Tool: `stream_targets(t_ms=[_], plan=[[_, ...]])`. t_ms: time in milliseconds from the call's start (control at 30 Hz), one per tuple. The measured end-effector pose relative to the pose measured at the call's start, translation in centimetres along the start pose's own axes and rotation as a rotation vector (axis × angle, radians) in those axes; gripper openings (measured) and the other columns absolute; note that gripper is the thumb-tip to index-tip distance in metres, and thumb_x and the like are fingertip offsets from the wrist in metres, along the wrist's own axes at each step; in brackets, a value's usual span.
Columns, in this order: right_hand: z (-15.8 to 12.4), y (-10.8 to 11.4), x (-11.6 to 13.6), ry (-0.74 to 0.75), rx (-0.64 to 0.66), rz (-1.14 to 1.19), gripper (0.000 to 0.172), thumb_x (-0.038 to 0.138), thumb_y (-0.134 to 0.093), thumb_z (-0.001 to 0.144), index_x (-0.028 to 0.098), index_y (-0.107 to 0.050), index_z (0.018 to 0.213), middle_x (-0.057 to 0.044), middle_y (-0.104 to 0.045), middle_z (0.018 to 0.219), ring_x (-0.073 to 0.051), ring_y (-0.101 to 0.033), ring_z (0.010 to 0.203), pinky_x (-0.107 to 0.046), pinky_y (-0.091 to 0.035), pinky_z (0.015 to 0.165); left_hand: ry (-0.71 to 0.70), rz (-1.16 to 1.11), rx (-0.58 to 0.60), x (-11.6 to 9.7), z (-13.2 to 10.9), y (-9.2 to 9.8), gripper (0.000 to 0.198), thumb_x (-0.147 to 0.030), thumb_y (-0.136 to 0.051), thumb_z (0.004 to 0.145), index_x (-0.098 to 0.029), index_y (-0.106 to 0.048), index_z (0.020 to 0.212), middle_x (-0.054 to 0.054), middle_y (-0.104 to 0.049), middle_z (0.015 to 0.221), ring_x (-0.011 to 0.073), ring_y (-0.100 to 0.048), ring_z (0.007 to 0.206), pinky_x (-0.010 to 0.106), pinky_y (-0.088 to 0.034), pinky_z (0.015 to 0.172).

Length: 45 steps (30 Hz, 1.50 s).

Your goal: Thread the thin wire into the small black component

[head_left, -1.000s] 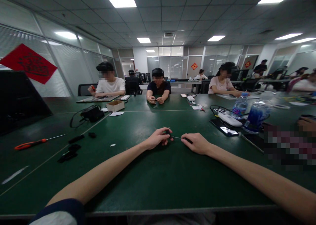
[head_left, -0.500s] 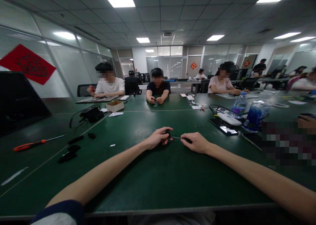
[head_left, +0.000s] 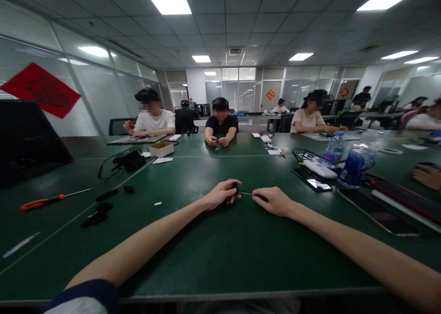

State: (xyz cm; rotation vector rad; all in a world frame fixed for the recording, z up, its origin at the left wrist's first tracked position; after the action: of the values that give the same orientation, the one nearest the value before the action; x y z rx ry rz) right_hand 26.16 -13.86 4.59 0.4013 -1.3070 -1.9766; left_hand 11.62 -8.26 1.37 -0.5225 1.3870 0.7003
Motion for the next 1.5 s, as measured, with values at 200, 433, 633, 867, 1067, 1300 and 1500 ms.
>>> stream_targets(t_ms=[200,433,633,867,1067,1300,1500], plan=[[-0.1,0.1,0.4,0.0,-0.008,0.005,0.028,0.036,-0.041,0.093,0.022,-0.059,0.108,-0.004,-0.066,0.093,-0.016,-0.062,0.079,-0.027,-0.046,0.074,-0.012,0.02,-0.028,0.1,0.0,0.3,0.044,-0.034,-0.052,0.085,-0.016,-0.044,0.124,0.008,-0.06,0.087,0.0078,-0.051,0.055,0.02,-0.035,0.049],[-0.3,1.2,-3.2,-0.232,-0.247,0.045,0.027,0.036,-0.04,0.094,0.021,-0.059,0.105,-0.004,-0.067,0.09,-0.017,-0.062,0.075,-0.029,-0.047,0.071,0.014,0.098,0.099,-0.4,-0.2,-1.2,0.05,-0.033,-0.054,0.083,-0.014,-0.042,0.128,0.006,-0.06,0.082,0.0072,-0.046,0.055,0.02,-0.033,0.05],[0.0,0.8,-1.8,-0.113,-0.119,0.052,0.027,0.039,-0.044,0.091,0.02,-0.06,0.104,-0.004,-0.067,0.089,-0.016,-0.061,0.074,-0.028,-0.046,0.069,-0.013,0.017,0.023,-0.3,-0.2,-0.5,0.049,-0.032,-0.051,0.085,-0.018,-0.037,0.13,0.007,-0.06,0.085,0.0085,-0.048,0.054,0.021,-0.034,0.05],[0.0,0.3,0.2,0.026,-0.004,0.042,0.026,0.036,-0.046,0.09,0.02,-0.06,0.105,-0.005,-0.067,0.091,-0.016,-0.061,0.077,-0.027,-0.046,0.073,-0.027,-0.043,-0.007,0.5,0.2,0.2,0.043,-0.033,-0.052,0.083,-0.017,-0.039,0.121,0.007,-0.06,0.082,0.0098,-0.049,0.053,0.021,-0.033,0.048],[0.1,0.3,0.0,0.025,-0.006,0.026,0.027,0.036,-0.046,0.09,0.02,-0.06,0.105,-0.005,-0.067,0.092,-0.016,-0.062,0.079,-0.027,-0.046,0.074,-0.025,-0.032,-0.014,0.3,0.1,0.0,0.045,-0.036,-0.054,0.083,-0.015,-0.04,0.121,0.007,-0.06,0.082,0.0091,-0.049,0.053,0.021,-0.033,0.048],[0.0,0.3,0.2,0.029,0.009,0.009,0.028,0.037,-0.043,0.092,0.021,-0.059,0.108,-0.005,-0.066,0.095,-0.016,-0.062,0.081,-0.028,-0.046,0.075,-0.032,0.026,-0.014,0.0,0.0,0.0,0.035,-0.036,-0.053,0.084,-0.013,-0.047,0.11,0.007,-0.06,0.084,0.0074,-0.049,0.052,0.02,-0.033,0.048],[-0.2,0.5,-0.1,0.016,-0.027,-0.001,0.029,0.039,-0.044,0.092,0.021,-0.058,0.11,-0.006,-0.065,0.096,-0.016,-0.061,0.081,-0.028,-0.047,0.075,-0.038,0.048,-0.037,-0.1,0.0,0.1,0.029,-0.034,-0.051,0.084,-0.014,-0.046,0.105,0.005,-0.059,0.081,0.0066,-0.048,0.049,0.019,-0.033,0.045]])
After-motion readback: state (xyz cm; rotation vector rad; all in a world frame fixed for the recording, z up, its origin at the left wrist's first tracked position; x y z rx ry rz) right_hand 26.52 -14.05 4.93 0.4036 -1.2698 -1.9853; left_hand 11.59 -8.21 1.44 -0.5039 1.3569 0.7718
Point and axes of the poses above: each hand's wrist, its own z-axis towards the middle knuckle, its own y-axis out of the back of the hand, x = y × z, the point moved 8 cm from there along z, towards the middle knuckle
